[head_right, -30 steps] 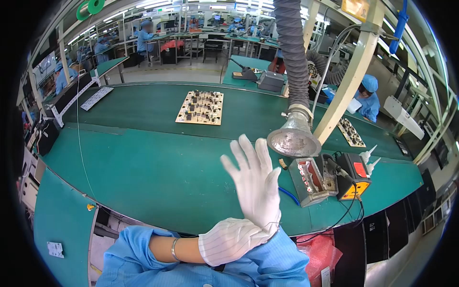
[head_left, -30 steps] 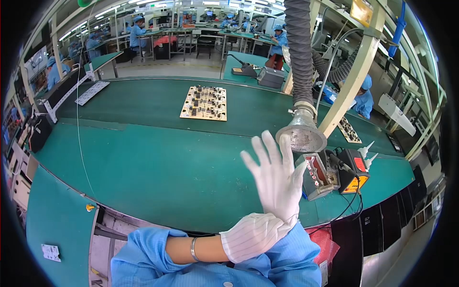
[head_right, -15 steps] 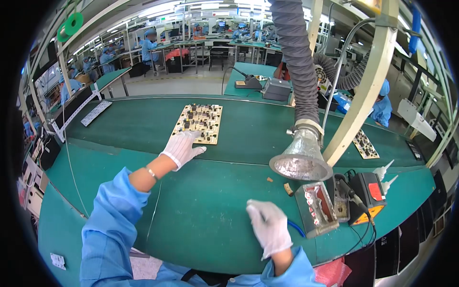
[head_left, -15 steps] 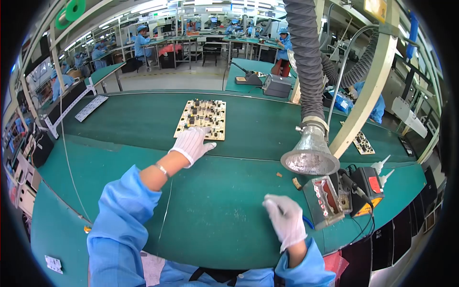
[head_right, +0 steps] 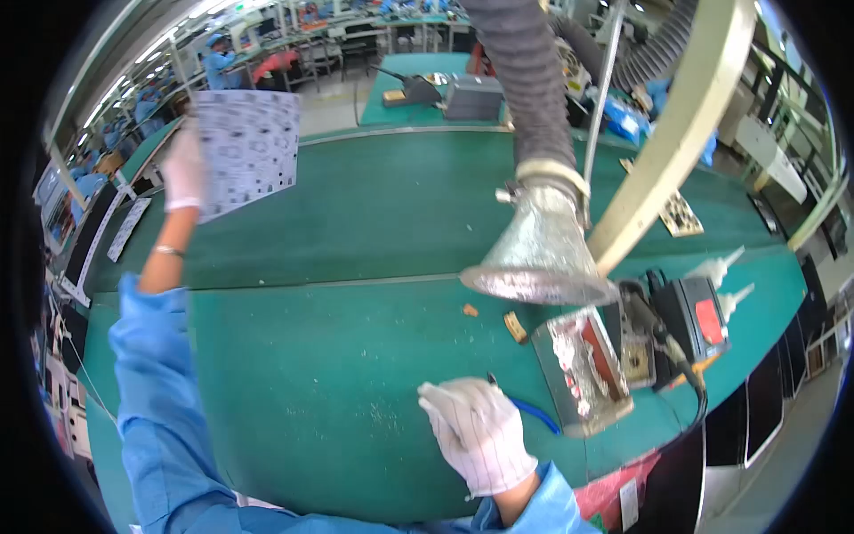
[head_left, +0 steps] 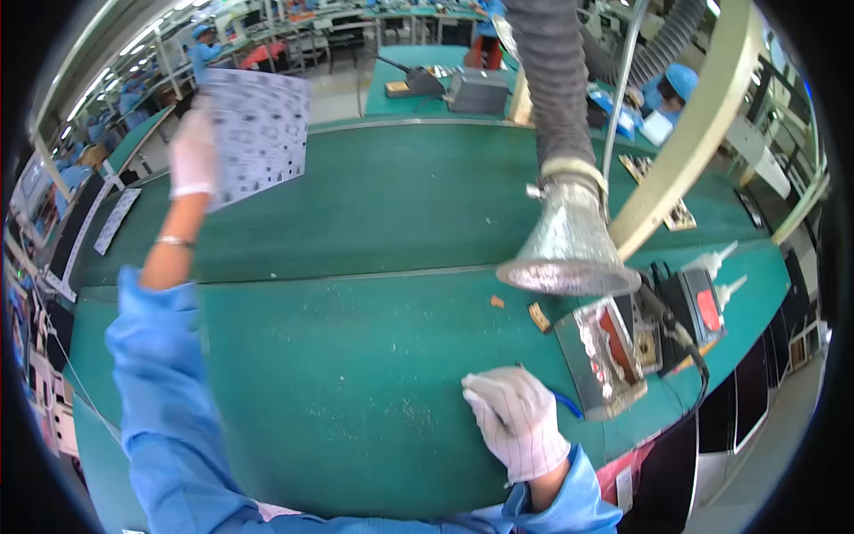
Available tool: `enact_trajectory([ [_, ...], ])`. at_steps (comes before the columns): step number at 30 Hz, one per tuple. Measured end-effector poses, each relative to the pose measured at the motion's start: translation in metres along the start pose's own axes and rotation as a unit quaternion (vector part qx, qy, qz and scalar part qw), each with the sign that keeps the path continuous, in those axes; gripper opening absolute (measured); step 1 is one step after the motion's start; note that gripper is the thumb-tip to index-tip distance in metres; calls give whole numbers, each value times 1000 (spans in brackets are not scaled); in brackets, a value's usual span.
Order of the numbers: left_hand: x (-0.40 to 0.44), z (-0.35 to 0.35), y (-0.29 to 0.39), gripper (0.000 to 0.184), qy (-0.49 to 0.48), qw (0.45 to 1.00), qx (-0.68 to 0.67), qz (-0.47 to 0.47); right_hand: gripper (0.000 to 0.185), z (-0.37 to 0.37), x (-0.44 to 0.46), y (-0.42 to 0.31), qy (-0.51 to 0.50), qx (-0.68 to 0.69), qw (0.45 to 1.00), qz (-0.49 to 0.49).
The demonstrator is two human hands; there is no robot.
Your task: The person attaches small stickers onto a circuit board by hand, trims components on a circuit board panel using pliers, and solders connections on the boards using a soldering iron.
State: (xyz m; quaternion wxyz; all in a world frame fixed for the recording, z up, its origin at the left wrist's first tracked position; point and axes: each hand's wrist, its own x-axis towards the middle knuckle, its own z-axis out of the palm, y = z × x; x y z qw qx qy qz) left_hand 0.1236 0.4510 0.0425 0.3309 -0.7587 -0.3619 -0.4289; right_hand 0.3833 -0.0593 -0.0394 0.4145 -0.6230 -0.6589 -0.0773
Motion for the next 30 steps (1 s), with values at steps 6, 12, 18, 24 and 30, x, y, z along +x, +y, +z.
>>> enact_trajectory([
  [6, -59, -176, 11, 73, -247, 753, -451, -411, 28, -20, -13, -4, 32, -40, 998, 22],
  [12, -173, -268, 86, 62, -358, 627, -518, -459, 61, -47, -45, -24, -32, -261, 959, 109],
  [18, -205, -288, 123, 65, -418, 682, -466, -378, 87, -40, -61, -25, -150, -327, 919, 159],
  [24, -189, -273, 90, 57, -412, 683, -391, -459, 73, -45, -57, -26, -183, -347, 909, 143],
  [30, -174, -231, 106, 46, -448, 802, -347, -189, 50, -43, -47, 0, -191, -387, 897, 96],
])
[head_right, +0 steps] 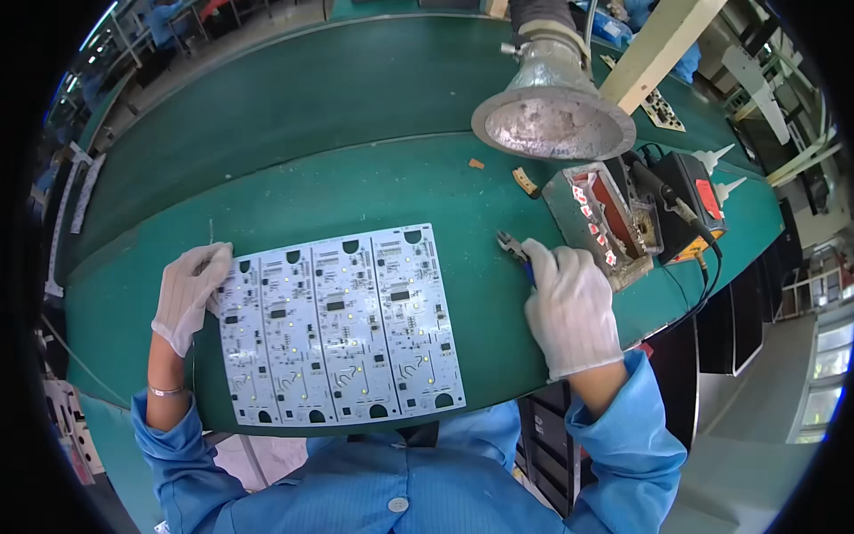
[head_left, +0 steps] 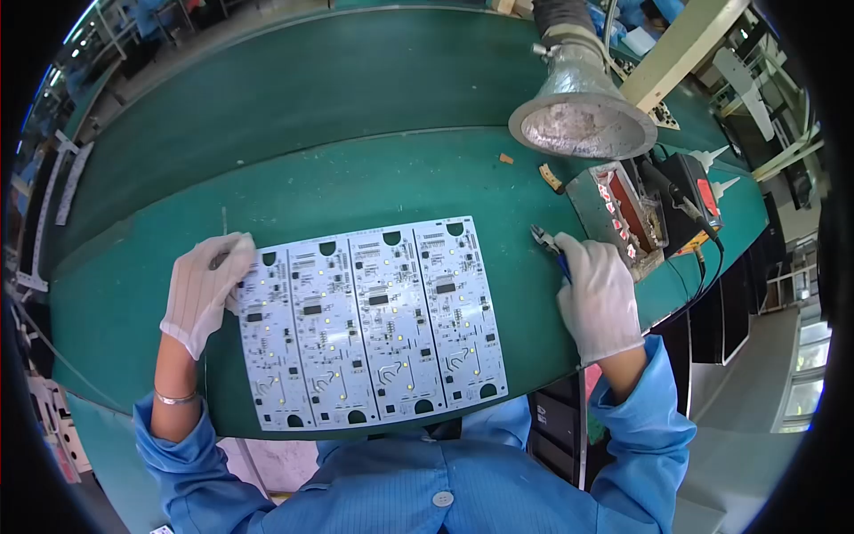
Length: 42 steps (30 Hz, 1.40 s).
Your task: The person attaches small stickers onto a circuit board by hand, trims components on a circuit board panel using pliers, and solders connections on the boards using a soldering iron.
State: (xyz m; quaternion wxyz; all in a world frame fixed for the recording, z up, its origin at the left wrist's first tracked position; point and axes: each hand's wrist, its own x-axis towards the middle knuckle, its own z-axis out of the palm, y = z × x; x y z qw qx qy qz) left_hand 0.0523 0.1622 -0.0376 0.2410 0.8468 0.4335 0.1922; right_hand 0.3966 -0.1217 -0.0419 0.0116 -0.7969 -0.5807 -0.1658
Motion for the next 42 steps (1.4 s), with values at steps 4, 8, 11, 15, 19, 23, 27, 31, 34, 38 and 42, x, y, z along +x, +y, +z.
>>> enact_trajectory([
  [4, -7, 5, -19, 45, -24, 998, -26, 51, 59, -24, 10, -2, 39, 123, 992, 0],
  [8, -5, 0, -18, 40, -32, 998, -48, -2, 67, -30, 31, 1, 16, 207, 976, -61],
  [11, -8, 0, -15, 39, -28, 999, -25, -15, 67, -32, 49, 5, -27, 209, 970, -120],
  [15, -9, 0, -7, 37, -24, 996, -54, -62, 64, -32, 62, -5, -13, 192, 976, -106],
  [19, -10, 0, -6, 36, -21, 996, -49, -75, 53, -42, 78, -2, -33, 129, 973, -190],
  [23, -10, 0, -4, 35, -25, 995, -48, -88, 42, -39, 89, -7, -38, 79, 969, -232],
  [27, -10, 2, -2, 34, -26, 992, -65, -107, 37, -29, 93, -23, -84, 74, 957, -268],
  [31, -10, 2, -3, 33, -28, 993, -58, -103, 37, -14, 98, -25, -9, 65, 953, -297],
  [34, -10, 1, -3, 33, -31, 993, -56, -102, 37, -15, 99, -26, -24, 56, 950, -305],
  [38, -10, 1, 0, 33, -34, 992, -55, -108, 37, -13, 97, -21, -26, 57, 943, -325],
  [42, -11, 2, -2, 32, -27, 994, -52, -96, 36, -8, 98, -17, -29, 69, 938, -338],
])
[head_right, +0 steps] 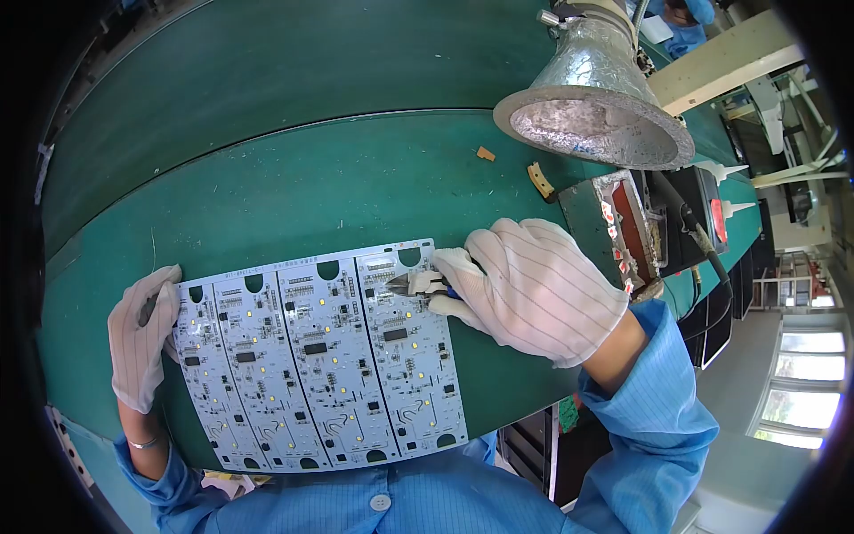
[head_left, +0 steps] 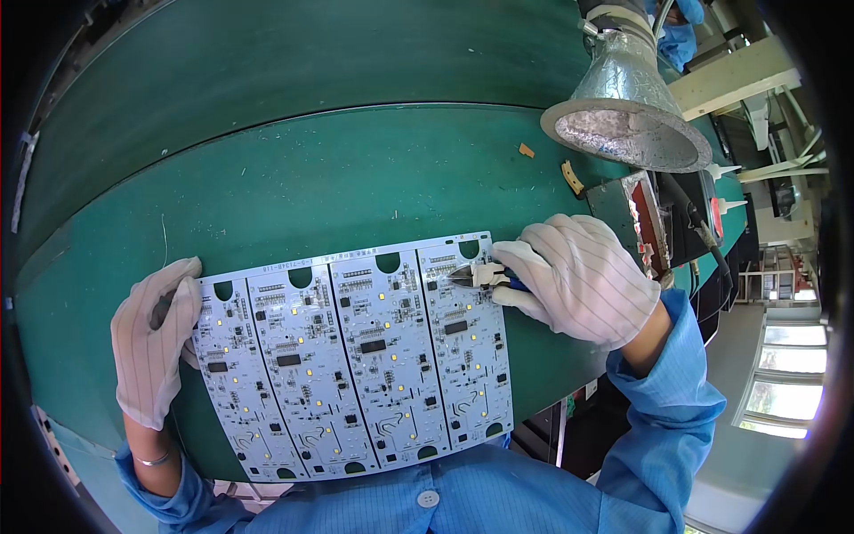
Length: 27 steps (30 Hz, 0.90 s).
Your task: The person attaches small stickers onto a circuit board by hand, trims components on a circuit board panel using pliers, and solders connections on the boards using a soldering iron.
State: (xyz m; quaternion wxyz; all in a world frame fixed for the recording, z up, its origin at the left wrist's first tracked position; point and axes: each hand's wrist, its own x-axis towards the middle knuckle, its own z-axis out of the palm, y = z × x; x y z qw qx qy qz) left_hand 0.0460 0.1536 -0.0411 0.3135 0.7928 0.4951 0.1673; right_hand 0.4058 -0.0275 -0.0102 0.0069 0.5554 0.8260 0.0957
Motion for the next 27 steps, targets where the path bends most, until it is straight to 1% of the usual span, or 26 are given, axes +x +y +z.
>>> enact_trajectory([
  [6, 0, 2, -2, 32, 4, 1000, -15, 11, 33, 2, 1, 1, 18, -29, 999, -22],
  [8, 0, 2, -1, 31, 4, 999, -30, 13, 34, 2, -1, 2, 11, -15, 1000, -22],
  [10, 3, -3, -3, 30, -22, 999, -28, 27, 35, 1, 2, 4, -2, 9, 1000, -25],
  [11, 4, -6, -2, 30, -33, 999, -27, 34, 36, 1, 9, 1, 27, 7, 1000, -12],
  [12, 3, -4, 2, 30, -21, 999, -45, -5, 37, -2, 14, -2, 53, 5, 999, 2],
  [13, 2, -4, -1, 30, -18, 998, -52, -7, 38, -6, 17, -4, 77, 3, 997, 20],
  [15, 1, -2, -4, 31, -17, 998, -67, -1, 41, -13, 34, -16, 36, 20, 999, 24],
  [18, -1, -7, 5, 31, -43, 994, -84, -48, 40, -13, 49, -31, 0, 5, 1000, -1],
  [24, -1, -2, -6, 32, -31, 993, -112, -37, 39, -9, 54, -40, -15, -11, 1000, -5],
  [27, -1, -4, -4, 32, -32, 994, -98, -24, 38, -11, 54, -40, -25, -5, 1000, -7],
])
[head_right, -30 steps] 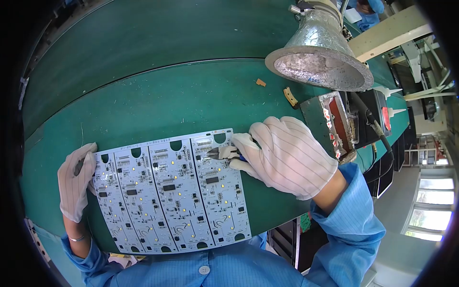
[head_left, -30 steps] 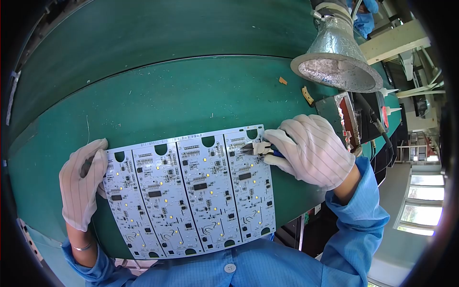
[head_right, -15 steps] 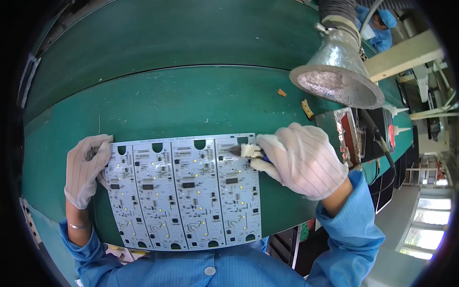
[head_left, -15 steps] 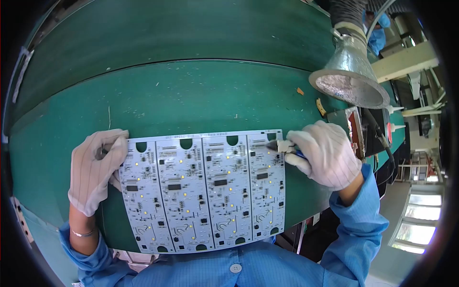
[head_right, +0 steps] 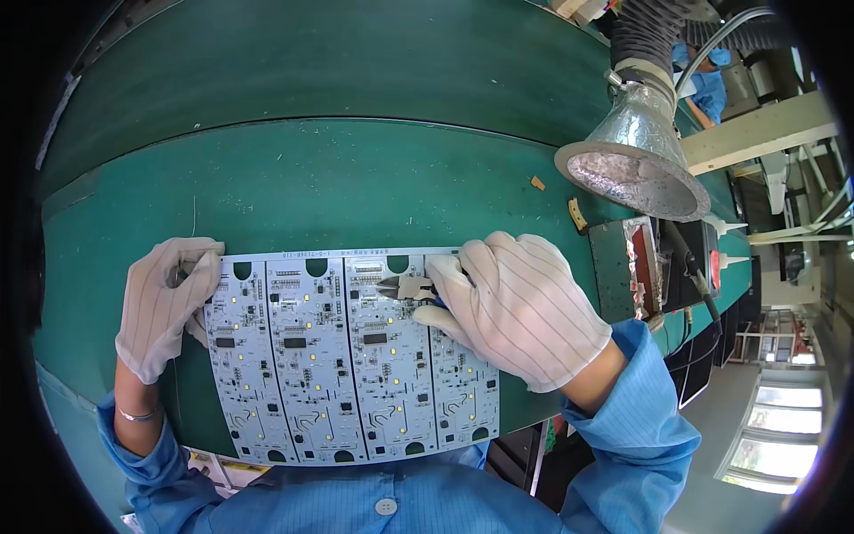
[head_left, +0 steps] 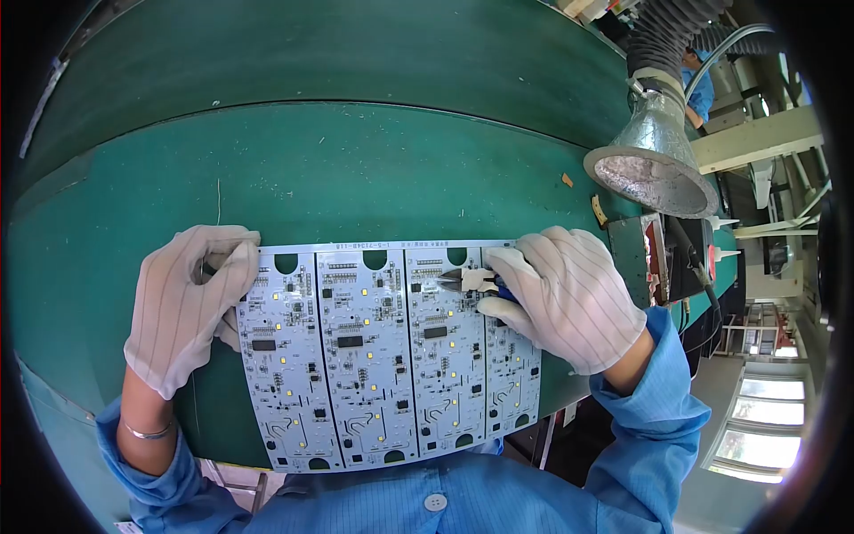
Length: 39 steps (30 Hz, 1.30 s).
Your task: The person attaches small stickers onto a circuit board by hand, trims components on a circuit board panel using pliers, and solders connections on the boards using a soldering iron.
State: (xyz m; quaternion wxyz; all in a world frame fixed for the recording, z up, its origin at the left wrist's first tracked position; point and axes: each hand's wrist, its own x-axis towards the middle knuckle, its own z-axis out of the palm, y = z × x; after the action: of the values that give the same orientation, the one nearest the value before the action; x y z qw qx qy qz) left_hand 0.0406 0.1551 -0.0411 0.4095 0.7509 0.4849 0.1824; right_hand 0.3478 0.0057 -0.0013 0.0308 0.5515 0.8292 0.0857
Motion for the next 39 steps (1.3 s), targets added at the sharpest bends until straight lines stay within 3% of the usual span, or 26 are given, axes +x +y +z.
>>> enact_trajectory([
  [12, 0, -1, 2, 32, -13, 999, -42, -31, 34, 4, 2, -2, 22, -4, 1000, -9],
  [15, -1, 0, 1, 31, -13, 997, -55, -43, 38, -3, 1, -5, -35, 4, 999, 5],
  [18, 0, -2, 5, 31, -24, 997, -56, -44, 31, 5, 3, -2, 19, -14, 1000, -15],
  [21, 0, 2, -3, 31, -1, 999, -40, 3, 31, 3, 4, -3, 15, -15, 1000, -18],
  [24, -2, -3, 12, 36, -40, 987, -119, -100, 32, 3, 2, -2, -1, -23, 1000, -12],
  [25, -1, 1, -3, 35, -28, 994, -98, -34, 34, 2, 5, 0, 21, -12, 1000, -4],
  [28, -5, 6, -5, 36, -39, 992, -120, -20, 36, -7, 21, -4, 92, -7, 996, 5],
  [32, -5, 1, 0, 38, -78, 978, -179, -75, 36, -9, 45, -27, 37, 15, 999, -19],
  [39, -7, 0, -4, 36, -69, 988, -136, -26, 36, -2, 48, -32, 17, 4, 999, -37],
])
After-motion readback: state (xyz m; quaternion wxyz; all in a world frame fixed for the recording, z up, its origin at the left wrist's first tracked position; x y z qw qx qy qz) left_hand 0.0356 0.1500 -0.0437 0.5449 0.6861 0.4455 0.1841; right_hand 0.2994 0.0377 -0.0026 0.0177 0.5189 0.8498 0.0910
